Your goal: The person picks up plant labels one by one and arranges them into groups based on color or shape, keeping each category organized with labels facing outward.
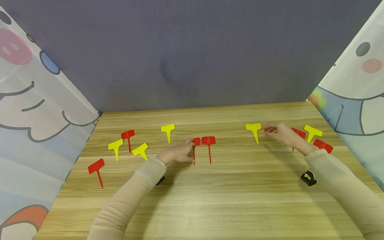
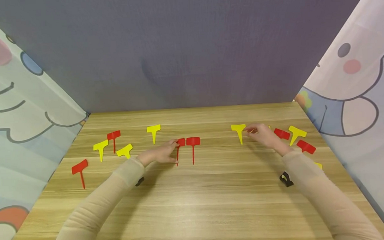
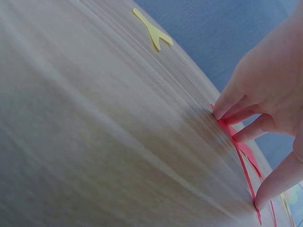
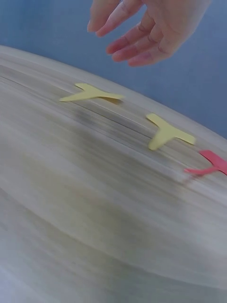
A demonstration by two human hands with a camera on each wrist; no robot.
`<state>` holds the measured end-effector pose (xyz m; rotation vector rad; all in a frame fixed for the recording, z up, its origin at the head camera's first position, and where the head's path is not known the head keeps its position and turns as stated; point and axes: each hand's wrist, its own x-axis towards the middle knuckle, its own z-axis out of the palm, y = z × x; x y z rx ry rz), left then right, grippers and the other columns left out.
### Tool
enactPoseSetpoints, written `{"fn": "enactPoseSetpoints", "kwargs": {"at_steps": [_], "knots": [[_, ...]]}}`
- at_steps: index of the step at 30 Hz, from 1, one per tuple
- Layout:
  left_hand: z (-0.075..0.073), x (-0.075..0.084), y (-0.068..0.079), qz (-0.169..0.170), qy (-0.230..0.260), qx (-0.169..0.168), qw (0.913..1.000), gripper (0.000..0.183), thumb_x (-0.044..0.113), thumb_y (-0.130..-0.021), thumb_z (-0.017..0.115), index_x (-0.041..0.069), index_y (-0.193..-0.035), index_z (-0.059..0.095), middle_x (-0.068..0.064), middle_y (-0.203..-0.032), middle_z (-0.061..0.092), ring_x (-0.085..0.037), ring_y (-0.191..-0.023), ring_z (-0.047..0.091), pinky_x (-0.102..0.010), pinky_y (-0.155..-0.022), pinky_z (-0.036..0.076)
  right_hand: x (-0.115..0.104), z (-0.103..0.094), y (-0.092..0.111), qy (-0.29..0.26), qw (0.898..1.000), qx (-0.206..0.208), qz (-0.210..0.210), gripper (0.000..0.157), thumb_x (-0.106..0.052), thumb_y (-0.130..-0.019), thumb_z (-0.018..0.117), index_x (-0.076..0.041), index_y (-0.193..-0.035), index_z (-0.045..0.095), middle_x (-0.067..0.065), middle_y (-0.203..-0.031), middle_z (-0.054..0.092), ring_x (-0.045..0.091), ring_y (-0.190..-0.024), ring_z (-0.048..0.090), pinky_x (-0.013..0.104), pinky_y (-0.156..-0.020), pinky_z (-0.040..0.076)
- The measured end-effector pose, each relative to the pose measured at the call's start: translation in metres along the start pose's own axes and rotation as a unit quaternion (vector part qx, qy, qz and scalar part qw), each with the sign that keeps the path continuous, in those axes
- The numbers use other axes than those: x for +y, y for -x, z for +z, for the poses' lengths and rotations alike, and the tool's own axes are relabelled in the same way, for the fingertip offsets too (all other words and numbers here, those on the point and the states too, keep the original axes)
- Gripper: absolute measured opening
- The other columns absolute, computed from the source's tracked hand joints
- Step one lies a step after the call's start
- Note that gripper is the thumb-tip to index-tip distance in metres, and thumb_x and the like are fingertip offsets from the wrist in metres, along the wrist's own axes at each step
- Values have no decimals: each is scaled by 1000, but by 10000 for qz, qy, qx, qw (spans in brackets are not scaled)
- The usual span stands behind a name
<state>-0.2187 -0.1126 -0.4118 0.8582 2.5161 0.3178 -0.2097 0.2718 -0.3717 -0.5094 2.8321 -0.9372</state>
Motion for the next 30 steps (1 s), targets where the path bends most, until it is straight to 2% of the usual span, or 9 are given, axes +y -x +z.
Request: {"fn": "enactPoseSetpoints", "kwargs": {"at_steps": [8, 14, 20, 23, 30], "knots": [[1, -1, 0, -36, -11, -20, 10000, 75, 32, -82, 62, -8, -134, 26, -21, -144, 10, -29, -131, 19, -36, -106, 23, 17, -11, 8, 205, 9996, 161, 125, 30, -8, -88, 53, 11, -111, 54, 29, -104, 56, 40, -91, 55, 44, -71, 49], [0, 0, 0, -36, -3, -26, 10000, 74, 32, -82, 62, -7, -134, 26, -20, -144, 11, -30, -131, 18, -36, -106, 22, 31, -19, 14, 231, 9989, 378, 122, 28, -4, -86, 54, 14, -108, 54, 32, -99, 57, 42, -86, 56, 39, -67, 50], [-1, 1, 0, -40, 17, -20, 10000, 73, 31, -82, 62, -7, -134, 27, -20, -144, 12, -30, -131, 19, -36, -106, 22, 46, -27, 19, 248, 9988, 397, 170, 29, -1, -85, 52, 18, -108, 51, 36, -99, 54, 46, -87, 54, 46, -70, 48], [-1, 1, 1, -25, 19, 1, 10000, 73, 31, -82, 63, -7, -133, 28, -21, -143, 13, -31, -130, 19, -37, -105, 23, 56, -30, 19, 317, 9983, 446, 201, 28, 1, -84, 52, 19, -106, 51, 37, -97, 54, 48, -87, 54, 47, -69, 49], [-2, 2, 1, -51, -16, -43, 10000, 75, 33, -82, 62, -6, -135, 26, -20, -144, 11, -30, -131, 17, -36, -106, 20, 74, -34, 21, 348, 9978, 315, 471, 35, -4, -84, 56, 18, -110, 49, 37, -102, 53, 49, -89, 53, 34, -62, 52]]}}
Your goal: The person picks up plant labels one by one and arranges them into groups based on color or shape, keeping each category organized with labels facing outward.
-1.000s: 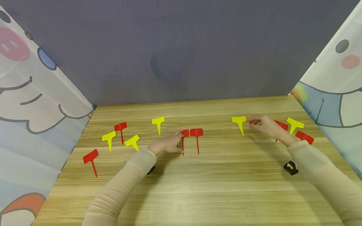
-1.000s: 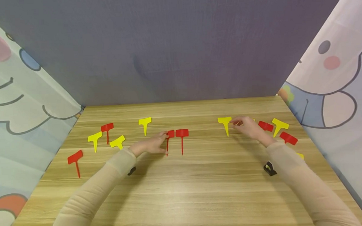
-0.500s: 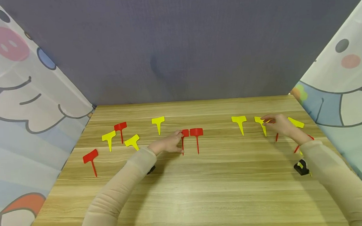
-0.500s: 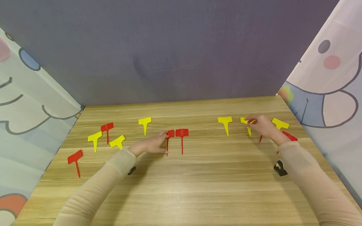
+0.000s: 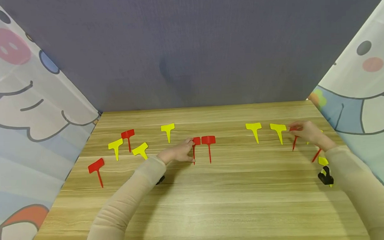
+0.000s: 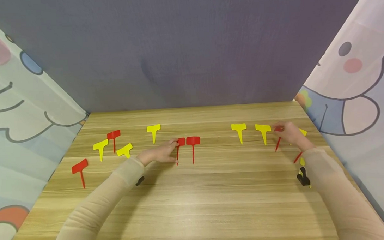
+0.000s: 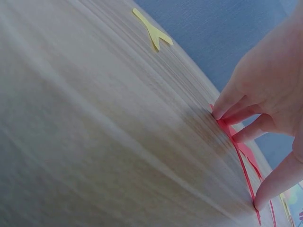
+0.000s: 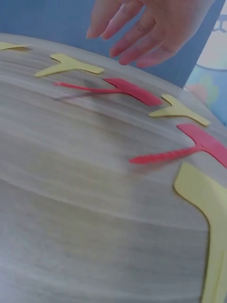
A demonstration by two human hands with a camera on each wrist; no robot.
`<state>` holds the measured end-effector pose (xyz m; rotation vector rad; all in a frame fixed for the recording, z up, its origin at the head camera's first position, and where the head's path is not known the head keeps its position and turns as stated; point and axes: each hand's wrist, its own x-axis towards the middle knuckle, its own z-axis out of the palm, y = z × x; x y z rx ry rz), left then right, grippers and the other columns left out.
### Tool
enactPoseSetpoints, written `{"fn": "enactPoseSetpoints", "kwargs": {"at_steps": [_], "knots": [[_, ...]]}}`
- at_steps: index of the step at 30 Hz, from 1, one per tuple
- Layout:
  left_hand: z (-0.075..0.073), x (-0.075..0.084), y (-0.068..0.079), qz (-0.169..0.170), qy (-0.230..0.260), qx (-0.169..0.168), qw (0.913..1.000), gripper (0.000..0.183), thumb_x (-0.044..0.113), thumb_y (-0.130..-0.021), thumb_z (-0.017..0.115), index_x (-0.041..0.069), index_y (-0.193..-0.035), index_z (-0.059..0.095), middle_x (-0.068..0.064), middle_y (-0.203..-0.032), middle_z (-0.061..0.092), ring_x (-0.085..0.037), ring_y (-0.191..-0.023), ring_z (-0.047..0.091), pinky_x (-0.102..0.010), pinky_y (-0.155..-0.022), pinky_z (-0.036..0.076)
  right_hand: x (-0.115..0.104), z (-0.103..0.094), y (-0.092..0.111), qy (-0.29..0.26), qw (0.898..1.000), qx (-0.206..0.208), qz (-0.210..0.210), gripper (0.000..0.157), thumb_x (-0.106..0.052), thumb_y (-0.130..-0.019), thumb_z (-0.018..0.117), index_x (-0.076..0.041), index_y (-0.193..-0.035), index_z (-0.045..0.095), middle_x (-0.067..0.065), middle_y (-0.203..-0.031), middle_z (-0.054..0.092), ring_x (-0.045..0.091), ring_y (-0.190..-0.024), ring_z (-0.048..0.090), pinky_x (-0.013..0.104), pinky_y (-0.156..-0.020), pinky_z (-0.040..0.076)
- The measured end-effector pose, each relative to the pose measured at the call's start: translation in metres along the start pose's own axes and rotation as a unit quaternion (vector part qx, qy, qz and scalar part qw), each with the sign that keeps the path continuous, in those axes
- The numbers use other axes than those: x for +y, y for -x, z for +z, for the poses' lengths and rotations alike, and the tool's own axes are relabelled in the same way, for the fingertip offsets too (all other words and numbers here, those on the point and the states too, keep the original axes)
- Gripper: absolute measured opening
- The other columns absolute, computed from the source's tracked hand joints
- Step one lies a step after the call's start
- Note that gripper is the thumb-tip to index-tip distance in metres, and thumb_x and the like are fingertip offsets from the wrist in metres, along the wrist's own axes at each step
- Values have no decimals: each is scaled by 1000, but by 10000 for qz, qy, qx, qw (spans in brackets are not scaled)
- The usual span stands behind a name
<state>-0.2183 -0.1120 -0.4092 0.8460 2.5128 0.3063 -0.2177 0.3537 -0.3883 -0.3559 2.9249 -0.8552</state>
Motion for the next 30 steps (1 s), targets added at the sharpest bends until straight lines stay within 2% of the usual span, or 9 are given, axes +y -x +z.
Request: {"fn": "enactPoseSetpoints", "kwargs": {"at_steps": [6, 10, 16, 19, 23, 26, 30], "knots": [[-1, 0, 0, -6, 30, -17, 10000, 74, 32, -82, 62, -7, -134, 27, -20, -144, 11, -30, -131, 17, -36, -106, 21, 6, -3, 1, 27, 9999, -95, 82, 37, -4, -82, 57, 18, -110, 49, 37, -105, 52, 48, -91, 53, 26, -61, 50], [-1, 0, 0, 21, 26, -5, 10000, 74, 32, -82, 62, -7, -134, 27, -20, -144, 11, -31, -131, 17, -36, -106, 21, 12, -4, 1, 44, 9991, -273, 324, 41, -10, -83, 58, 18, -112, 47, 38, -109, 49, 49, -95, 51, 32, -63, 51], [-1, 0, 1, 30, 7, -25, 10000, 74, 32, -82, 62, -7, -135, 26, -20, -144, 11, -31, -131, 16, -36, -107, 20, 18, -8, -1, 141, 9967, -518, 605, 49, -16, -83, 60, 18, -115, 45, 39, -114, 45, 49, -98, 49, 32, -64, 51], [-1, 0, 0, 33, -27, -34, 10000, 74, 32, -82, 62, -6, -135, 26, -20, -144, 11, -30, -131, 17, -36, -107, 20, 18, -9, -2, 223, 9962, -564, 619, 51, -16, -83, 61, 20, -115, 44, 39, -113, 44, 49, -98, 48, 42, -74, 48], [-1, 0, 0, 49, -5, -25, 10000, 73, 32, -82, 62, -7, -134, 27, -20, -144, 12, -31, -131, 19, -36, -106, 22, 20, -10, -4, 320, 9956, -637, 612, 53, -15, -81, 62, 21, -115, 42, 40, -113, 44, 51, -101, 44, 54, -83, 40], [-1, 0, 1, 53, 7, -23, 10000, 73, 31, -82, 62, -7, -134, 27, -20, -143, 12, -31, -130, 19, -36, -106, 22, 23, -9, -7, 386, 9953, -663, 592, 56, -16, -79, 64, 21, -115, 42, 39, -112, 45, 52, -101, 43, 55, -84, 38], [-2, 1, 1, 50, 10, -28, 10000, 73, 32, -82, 62, -7, -134, 26, -21, -144, 12, -31, -131, 18, -36, -106, 21, 29, -9, -10, 391, 9956, -670, 517, 59, -17, -77, 68, 22, -113, 43, 38, -109, 49, 49, -97, 48, 49, -80, 44]]}}
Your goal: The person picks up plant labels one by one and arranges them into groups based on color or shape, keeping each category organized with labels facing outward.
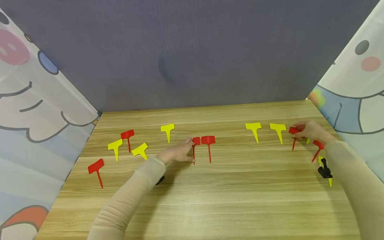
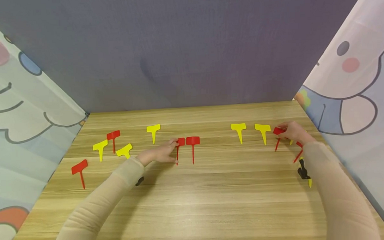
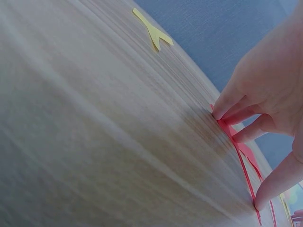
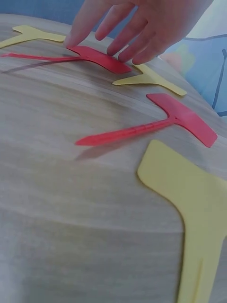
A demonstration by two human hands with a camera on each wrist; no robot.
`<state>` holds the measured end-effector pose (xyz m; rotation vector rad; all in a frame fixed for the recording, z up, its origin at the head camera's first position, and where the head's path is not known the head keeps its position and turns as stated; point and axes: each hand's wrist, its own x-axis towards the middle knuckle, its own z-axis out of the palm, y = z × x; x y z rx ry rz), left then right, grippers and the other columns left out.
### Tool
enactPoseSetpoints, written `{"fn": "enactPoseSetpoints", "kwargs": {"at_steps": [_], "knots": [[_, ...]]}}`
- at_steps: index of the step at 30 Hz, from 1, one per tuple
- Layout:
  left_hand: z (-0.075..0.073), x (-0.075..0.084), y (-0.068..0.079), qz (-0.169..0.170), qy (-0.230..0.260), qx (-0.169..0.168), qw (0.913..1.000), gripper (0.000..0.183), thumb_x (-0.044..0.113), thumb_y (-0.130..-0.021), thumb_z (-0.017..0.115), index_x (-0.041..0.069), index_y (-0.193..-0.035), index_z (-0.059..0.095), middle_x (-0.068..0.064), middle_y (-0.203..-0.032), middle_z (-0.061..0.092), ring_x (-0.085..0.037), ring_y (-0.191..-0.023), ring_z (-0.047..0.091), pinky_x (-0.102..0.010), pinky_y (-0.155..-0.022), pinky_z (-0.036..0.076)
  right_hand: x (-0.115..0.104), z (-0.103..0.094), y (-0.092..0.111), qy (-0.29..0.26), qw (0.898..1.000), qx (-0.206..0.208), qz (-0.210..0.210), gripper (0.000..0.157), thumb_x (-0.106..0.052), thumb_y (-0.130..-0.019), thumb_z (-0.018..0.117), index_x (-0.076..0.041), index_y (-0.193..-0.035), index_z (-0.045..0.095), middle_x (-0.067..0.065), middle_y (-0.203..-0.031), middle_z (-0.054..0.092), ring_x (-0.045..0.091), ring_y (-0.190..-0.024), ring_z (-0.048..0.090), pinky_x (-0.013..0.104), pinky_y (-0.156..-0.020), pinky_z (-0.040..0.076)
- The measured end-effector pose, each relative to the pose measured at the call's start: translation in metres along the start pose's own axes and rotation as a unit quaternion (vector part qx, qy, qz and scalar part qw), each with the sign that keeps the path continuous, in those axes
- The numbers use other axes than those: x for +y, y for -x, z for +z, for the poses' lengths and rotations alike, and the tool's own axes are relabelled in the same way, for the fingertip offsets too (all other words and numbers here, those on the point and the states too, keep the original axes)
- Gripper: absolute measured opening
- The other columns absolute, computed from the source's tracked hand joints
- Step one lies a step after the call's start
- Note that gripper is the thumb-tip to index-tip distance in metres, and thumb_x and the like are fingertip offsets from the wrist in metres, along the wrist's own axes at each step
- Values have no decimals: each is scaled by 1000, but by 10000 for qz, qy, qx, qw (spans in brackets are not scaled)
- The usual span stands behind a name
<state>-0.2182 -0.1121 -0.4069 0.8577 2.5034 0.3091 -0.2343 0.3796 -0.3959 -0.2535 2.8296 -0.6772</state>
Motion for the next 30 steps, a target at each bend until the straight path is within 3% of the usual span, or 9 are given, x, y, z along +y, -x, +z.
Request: {"fn": "enactPoseSetpoints", "kwargs": {"at_steps": [5, 12, 18, 21, 30], "knots": [[0, 1, 0, -43, -18, -17, 10000, 74, 32, -82, 62, -6, -134, 26, -20, -144, 12, -30, -131, 18, -35, -106, 21, 5, -1, -4, -46, 10000, -30, 8, 59, -16, -74, 70, 22, -112, 45, 36, -106, 52, 46, -94, 51, 38, -72, 48], [1, 1, 0, -70, 16, 10, 10000, 73, 31, -82, 62, -6, -134, 27, -20, -144, 12, -30, -131, 18, -35, -106, 22, 8, -2, -4, -257, 9992, -296, 52, 61, -14, -73, 71, 22, -114, 44, 39, -109, 48, 49, -99, 47, 41, -74, 49], [1, -1, -1, 168, 49, 131, 9998, 73, 33, -81, 63, -10, -130, 31, -24, -141, 16, -33, -129, 22, -36, -106, 21, 10, -3, -5, -197, 9984, -510, 113, 65, -16, -73, 71, 20, -118, 42, 40, -113, 44, 36, -90, 51, 28, -63, 48], [0, -1, 0, 186, 59, 120, 9997, 74, 34, -80, 64, -10, -130, 31, -24, -141, 16, -33, -129, 22, -36, -107, 20, 11, -3, -7, -224, 9982, -545, 107, 65, -17, -73, 71, 20, -118, 41, 40, -113, 43, 33, -86, 51, 28, -61, 48], [3, -2, -3, -28, -175, 77, 9998, 74, 34, -81, 63, -6, -133, 29, -20, -143, 15, -30, -130, 21, -34, -107, 20, 18, -1, -11, -210, 9986, -479, -87, 68, -17, -71, 73, 20, -118, 41, 39, -112, 46, 40, -94, 50, 32, -71, 46]]}}
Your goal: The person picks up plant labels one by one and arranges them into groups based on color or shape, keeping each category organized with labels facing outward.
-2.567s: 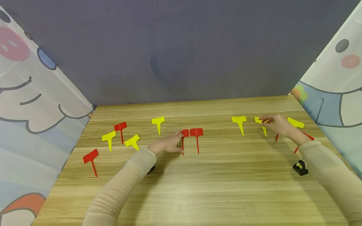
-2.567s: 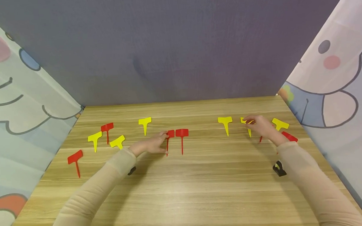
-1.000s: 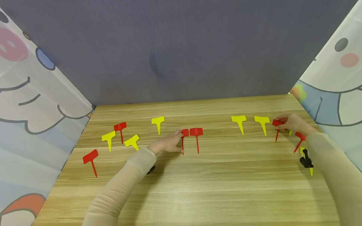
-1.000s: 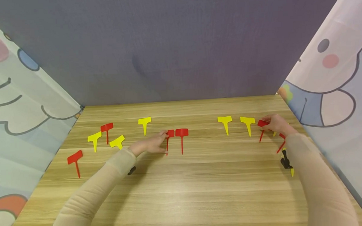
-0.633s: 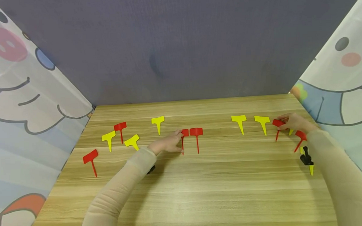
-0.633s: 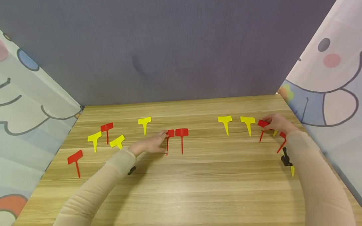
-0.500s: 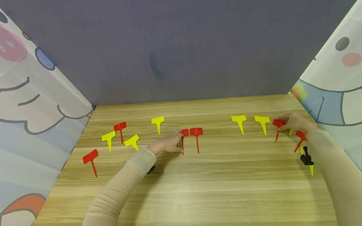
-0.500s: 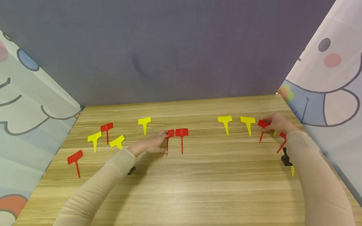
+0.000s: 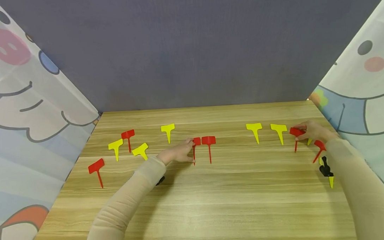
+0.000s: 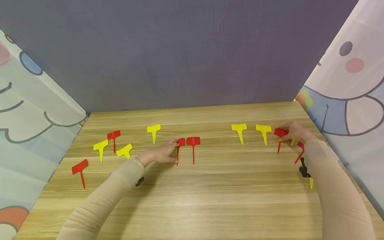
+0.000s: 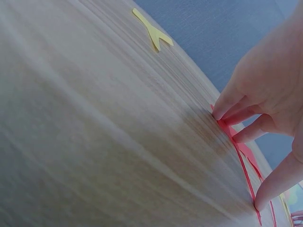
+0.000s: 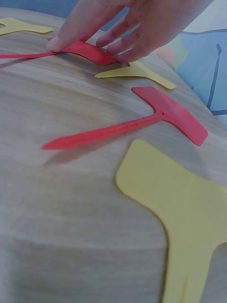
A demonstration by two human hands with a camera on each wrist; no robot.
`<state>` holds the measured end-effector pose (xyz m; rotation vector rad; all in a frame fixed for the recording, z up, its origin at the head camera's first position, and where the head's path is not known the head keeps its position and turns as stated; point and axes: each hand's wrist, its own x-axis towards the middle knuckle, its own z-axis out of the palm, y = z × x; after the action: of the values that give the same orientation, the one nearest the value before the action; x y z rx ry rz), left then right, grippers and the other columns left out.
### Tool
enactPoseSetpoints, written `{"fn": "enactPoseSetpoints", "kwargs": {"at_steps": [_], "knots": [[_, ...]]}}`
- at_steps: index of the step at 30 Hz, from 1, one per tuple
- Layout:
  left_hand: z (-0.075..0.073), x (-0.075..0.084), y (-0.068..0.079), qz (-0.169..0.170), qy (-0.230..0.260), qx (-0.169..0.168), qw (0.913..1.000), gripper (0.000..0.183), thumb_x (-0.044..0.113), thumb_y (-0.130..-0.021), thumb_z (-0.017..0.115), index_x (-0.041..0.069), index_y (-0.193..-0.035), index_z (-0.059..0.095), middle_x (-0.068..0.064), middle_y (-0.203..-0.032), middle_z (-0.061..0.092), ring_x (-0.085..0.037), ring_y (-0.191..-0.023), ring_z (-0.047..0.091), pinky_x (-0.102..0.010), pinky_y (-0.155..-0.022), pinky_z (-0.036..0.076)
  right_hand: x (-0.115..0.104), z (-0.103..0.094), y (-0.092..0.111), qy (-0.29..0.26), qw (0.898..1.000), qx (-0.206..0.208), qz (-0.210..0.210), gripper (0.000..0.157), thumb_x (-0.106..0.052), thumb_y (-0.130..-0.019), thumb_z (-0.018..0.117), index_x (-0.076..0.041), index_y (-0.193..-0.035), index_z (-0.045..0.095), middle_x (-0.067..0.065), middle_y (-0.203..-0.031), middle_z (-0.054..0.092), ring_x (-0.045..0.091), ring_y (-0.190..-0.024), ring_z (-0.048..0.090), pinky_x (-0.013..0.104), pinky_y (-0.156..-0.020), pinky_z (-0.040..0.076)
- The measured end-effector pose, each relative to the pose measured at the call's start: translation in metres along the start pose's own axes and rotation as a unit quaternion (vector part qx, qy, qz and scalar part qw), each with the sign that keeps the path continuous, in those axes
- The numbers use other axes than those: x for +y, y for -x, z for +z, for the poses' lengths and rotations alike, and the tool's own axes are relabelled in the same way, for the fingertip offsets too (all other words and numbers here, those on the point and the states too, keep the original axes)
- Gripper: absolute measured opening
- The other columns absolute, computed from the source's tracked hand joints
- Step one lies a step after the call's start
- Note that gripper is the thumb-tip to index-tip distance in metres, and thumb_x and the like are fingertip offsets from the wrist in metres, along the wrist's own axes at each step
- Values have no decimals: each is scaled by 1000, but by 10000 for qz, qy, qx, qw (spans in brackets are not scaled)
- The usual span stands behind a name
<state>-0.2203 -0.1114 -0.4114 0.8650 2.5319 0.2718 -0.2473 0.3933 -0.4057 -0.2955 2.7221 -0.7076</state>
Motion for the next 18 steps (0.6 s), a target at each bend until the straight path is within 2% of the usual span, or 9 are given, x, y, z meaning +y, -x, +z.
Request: {"fn": "enactPoseSetpoints", "kwargs": {"at_steps": [5, 10, 12, 18], "knots": [[0, 0, 0, 4, -1, -23, 10000, 75, 34, -81, 63, -6, -134, 28, -20, -143, 14, -30, -130, 20, -35, -107, 20, 1, 1, 1, -37, 10000, 6, -13, 70, -18, -71, 73, 21, -118, 41, 40, -114, 43, 44, -98, 48, 37, -75, 46], [1, 0, -1, -24, 19, -62, 10000, 75, 33, -82, 62, -6, -134, 27, -20, -144, 13, -30, -131, 19, -35, -107, 20, 2, 2, 5, -382, 9990, -123, 211, 69, -19, -74, 71, 19, -122, 37, 44, -119, 34, 45, -96, 48, 37, -62, 52], [1, 0, -1, -5, 39, -53, 10000, 74, 33, -82, 62, -7, -134, 27, -20, -143, 13, -30, -130, 20, -35, -107, 20, 2, 2, 5, -576, 9976, -199, 323, 68, -19, -76, 69, 16, -123, 35, 45, -120, 31, 40, -92, 51, 35, -56, 53], [0, 0, 0, 22, 61, -72, 10000, 75, 33, -82, 62, -7, -134, 26, -21, -143, 12, -31, -131, 19, -36, -106, 21, 5, 2, 4, -667, 9970, -235, 316, 66, -20, -76, 68, 14, -123, 36, 41, -117, 36, 39, -95, 47, 32, -57, 52]]}}
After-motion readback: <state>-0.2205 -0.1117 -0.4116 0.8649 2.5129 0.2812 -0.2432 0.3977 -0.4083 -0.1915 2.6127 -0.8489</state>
